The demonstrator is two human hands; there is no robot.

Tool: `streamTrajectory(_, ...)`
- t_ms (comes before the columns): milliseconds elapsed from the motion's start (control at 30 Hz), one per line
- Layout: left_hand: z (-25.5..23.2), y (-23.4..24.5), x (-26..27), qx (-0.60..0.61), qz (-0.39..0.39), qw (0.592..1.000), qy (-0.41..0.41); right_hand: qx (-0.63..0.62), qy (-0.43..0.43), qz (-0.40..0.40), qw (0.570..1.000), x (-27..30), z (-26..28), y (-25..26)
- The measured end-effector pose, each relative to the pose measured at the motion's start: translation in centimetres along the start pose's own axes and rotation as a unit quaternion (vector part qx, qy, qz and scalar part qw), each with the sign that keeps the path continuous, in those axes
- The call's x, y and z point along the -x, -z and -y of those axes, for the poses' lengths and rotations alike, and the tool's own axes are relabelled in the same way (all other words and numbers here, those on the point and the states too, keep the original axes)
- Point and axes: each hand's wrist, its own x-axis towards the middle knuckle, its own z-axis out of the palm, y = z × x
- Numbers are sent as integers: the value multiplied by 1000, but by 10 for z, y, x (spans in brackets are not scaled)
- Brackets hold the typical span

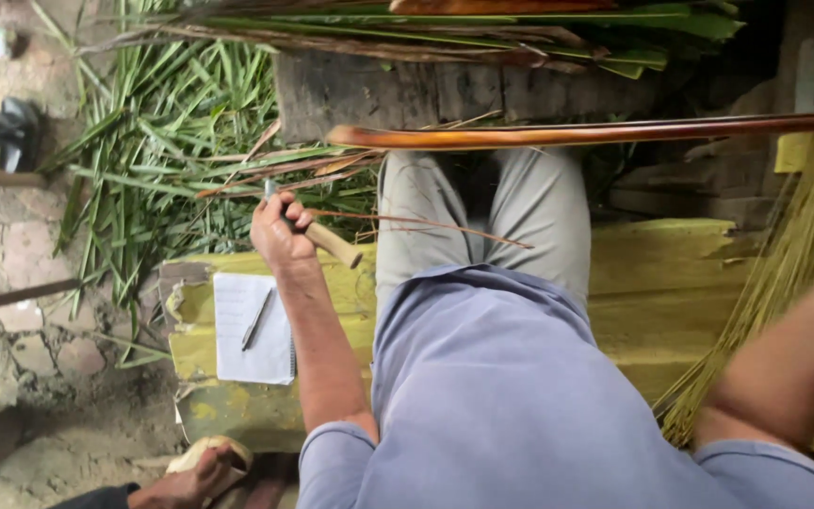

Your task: Prepare plant fibers by stripping them from palm leaves using a knife.

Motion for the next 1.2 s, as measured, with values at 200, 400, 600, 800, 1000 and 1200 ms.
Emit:
streamTrajectory(200,14,25,-25,-40,5,999,34,-116,-143,-110,977,-4,-197,20)
streamTrajectory(400,14,11,-20,-51,29,997,56,127,-186,45,973,60,-225,21)
streamTrajectory(600,21,-41,25,-36,5,998,46,323,56,142,934,38,-158,-45)
streamTrajectory(800,41,-66,65,-80,25,996,40,465,366,349,727,30,-230,-155)
streamTrajectory(1000,56,-72,90,-97,43,993,49,529,498,299,619,32,-270,-171)
streamTrajectory(1200,74,-95,112,-94,93,988,83,582,508,288,567,25,-293,-171)
